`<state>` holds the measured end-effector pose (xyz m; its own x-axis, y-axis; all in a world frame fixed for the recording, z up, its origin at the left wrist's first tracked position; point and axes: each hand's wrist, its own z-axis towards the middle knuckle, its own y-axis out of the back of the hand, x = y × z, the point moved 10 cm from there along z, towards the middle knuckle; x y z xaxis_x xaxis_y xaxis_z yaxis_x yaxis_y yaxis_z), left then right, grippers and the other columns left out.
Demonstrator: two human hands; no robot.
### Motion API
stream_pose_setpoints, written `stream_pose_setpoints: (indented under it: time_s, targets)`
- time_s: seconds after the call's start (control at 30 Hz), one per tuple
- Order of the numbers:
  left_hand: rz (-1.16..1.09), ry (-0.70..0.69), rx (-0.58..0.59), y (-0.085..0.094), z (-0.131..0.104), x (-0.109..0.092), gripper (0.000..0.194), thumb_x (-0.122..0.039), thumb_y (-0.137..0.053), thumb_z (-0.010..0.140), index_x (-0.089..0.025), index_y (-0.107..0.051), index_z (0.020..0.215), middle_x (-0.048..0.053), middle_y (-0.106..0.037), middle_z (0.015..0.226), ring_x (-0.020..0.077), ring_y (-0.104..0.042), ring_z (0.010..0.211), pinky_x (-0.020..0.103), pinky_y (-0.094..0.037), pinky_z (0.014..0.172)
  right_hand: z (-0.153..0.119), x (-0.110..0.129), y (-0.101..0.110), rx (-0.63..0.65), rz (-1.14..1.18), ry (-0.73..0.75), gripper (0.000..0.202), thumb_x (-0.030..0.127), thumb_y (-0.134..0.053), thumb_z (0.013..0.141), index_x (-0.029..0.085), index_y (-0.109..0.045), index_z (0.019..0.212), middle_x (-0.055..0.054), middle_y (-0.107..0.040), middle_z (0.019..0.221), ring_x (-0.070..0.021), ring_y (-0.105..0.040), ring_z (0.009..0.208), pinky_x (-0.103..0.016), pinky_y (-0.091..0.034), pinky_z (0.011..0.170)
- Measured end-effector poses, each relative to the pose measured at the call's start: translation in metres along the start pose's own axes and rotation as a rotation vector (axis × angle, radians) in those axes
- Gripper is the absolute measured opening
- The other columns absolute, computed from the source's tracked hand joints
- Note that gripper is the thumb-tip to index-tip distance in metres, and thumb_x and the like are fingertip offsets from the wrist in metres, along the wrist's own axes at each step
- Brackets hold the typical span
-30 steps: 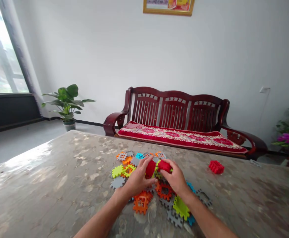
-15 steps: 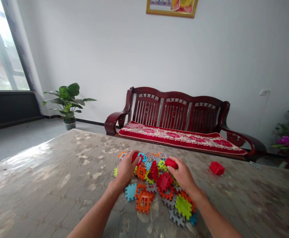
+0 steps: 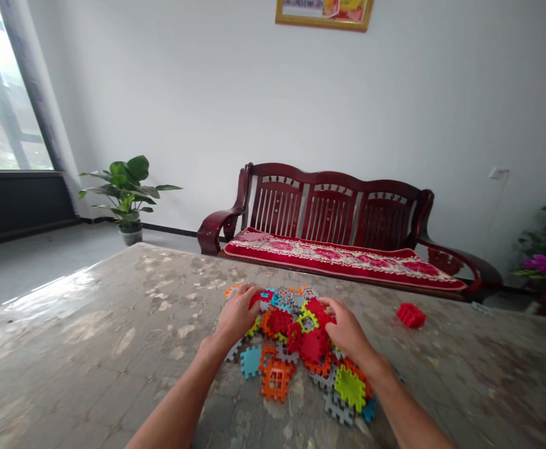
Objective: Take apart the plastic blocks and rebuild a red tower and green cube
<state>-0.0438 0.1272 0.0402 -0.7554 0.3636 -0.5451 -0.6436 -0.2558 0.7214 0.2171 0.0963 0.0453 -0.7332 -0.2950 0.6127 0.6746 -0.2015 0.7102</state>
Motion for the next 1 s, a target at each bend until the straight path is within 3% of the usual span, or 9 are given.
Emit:
stream_pose_setpoints:
  time_s: [0.1,0.2,0.33,0.4,0.5,0.67,0.8,0.9,1.0]
  targets:
    - [-0.079,-0.050,-0.069,0.001,0.002,-0.004,0.048,-0.006,-0.047,0.073,-0.024,-0.069,0.112,0.007,-0.061,0.121,0.0221,-0.057,0.116,0.040,-0.043,0.106,-0.002,0.021,-0.014,0.079,-0.052,0.087,0.053,0.006,-0.047,0.067,0.023,-0.067,0.113,-0.005,-0.066,0.120,-0.0207,-0.059,0.115,-0.036,-0.043,0.104]
    - [-0.123,-0.050,-0.132,0.002,0.000,-0.005,0.054,-0.003,-0.049,0.067,-0.023,-0.068,0.113,0.009,-0.054,0.130,0.0238,-0.053,0.123,0.043,-0.040,0.110,-0.005,0.048,-0.030,0.133,-0.165,0.152,0.041,0.021,-0.059,0.077,0.023,-0.066,0.118,-0.007,-0.065,0.126,-0.0248,-0.055,0.120,-0.040,-0.039,0.107]
    - [-0.164,-0.029,-0.167,-0.002,-0.004,-0.008,0.061,0.000,-0.050,0.063,-0.021,-0.066,0.118,0.011,-0.049,0.138,0.0256,-0.047,0.132,0.044,-0.037,0.113,-0.007,0.082,-0.059,0.221,-0.318,0.228,0.055,0.042,-0.066,0.080,0.023,-0.058,0.131,-0.010,-0.062,0.132,-0.0311,-0.051,0.123,-0.047,-0.038,0.105]
    - [-0.189,-0.013,-0.181,-0.002,-0.006,-0.008,0.067,0.002,-0.048,0.059,-0.022,-0.065,0.119,0.010,-0.051,0.137,0.0248,-0.048,0.132,0.043,-0.037,0.113,-0.007,0.089,-0.071,0.242,-0.384,0.229,0.057,0.041,-0.065,0.081,0.021,-0.056,0.133,-0.012,-0.063,0.127,-0.0319,-0.053,0.118,-0.047,-0.040,0.101]
    - [-0.249,0.021,-0.165,-0.003,-0.005,-0.005,0.064,0.000,-0.049,0.061,-0.022,-0.065,0.119,0.008,-0.062,0.127,0.0228,-0.056,0.121,0.041,-0.042,0.109,-0.006,0.088,-0.082,0.255,-0.447,0.222,0.039,0.026,-0.057,0.084,0.022,-0.062,0.123,-0.011,-0.068,0.114,-0.0284,-0.059,0.109,-0.041,-0.043,0.094]
    - [-0.350,0.103,-0.146,-0.004,-0.002,0.008,0.034,-0.018,-0.052,0.078,-0.020,-0.072,0.104,0.004,-0.073,0.097,0.0190,-0.067,0.090,0.035,-0.053,0.089,0.002,0.065,-0.062,0.145,-0.374,0.104,0.023,0.025,-0.049,0.090,0.025,-0.068,0.103,-0.006,-0.072,0.102,-0.0221,-0.066,0.096,-0.030,-0.046,0.081]
    - [-0.458,0.187,-0.216,-0.005,-0.004,0.012,0.037,-0.035,-0.055,0.083,-0.017,-0.070,0.111,0.005,-0.073,0.093,0.0166,-0.065,0.078,0.032,-0.053,0.078,0.016,0.036,-0.031,0.048,-0.314,-0.079,0.025,0.038,-0.053,0.090,0.022,-0.070,0.099,-0.009,-0.075,0.092,-0.0235,-0.069,0.086,-0.029,-0.045,0.071]
    - [-0.556,0.213,-0.226,-0.010,-0.005,0.010,0.042,-0.041,-0.054,0.086,-0.015,-0.067,0.117,0.007,-0.072,0.098,0.0169,-0.066,0.079,0.031,-0.054,0.076,0.026,0.023,-0.016,0.052,-0.283,-0.130,0.023,0.040,-0.058,0.085,0.021,-0.070,0.090,-0.007,-0.075,0.084,-0.0222,-0.068,0.078,-0.028,-0.043,0.066]
    - [-0.476,0.134,-0.235,-0.005,-0.004,0.007,0.039,-0.036,-0.050,0.088,-0.018,-0.065,0.118,0.010,-0.070,0.112,0.0204,-0.067,0.098,0.035,-0.053,0.087,0.031,0.010,-0.005,0.067,-0.198,-0.125,0.040,0.037,-0.068,0.076,0.023,-0.066,0.114,-0.003,-0.074,0.087,-0.0208,-0.067,0.079,-0.027,-0.043,0.067]
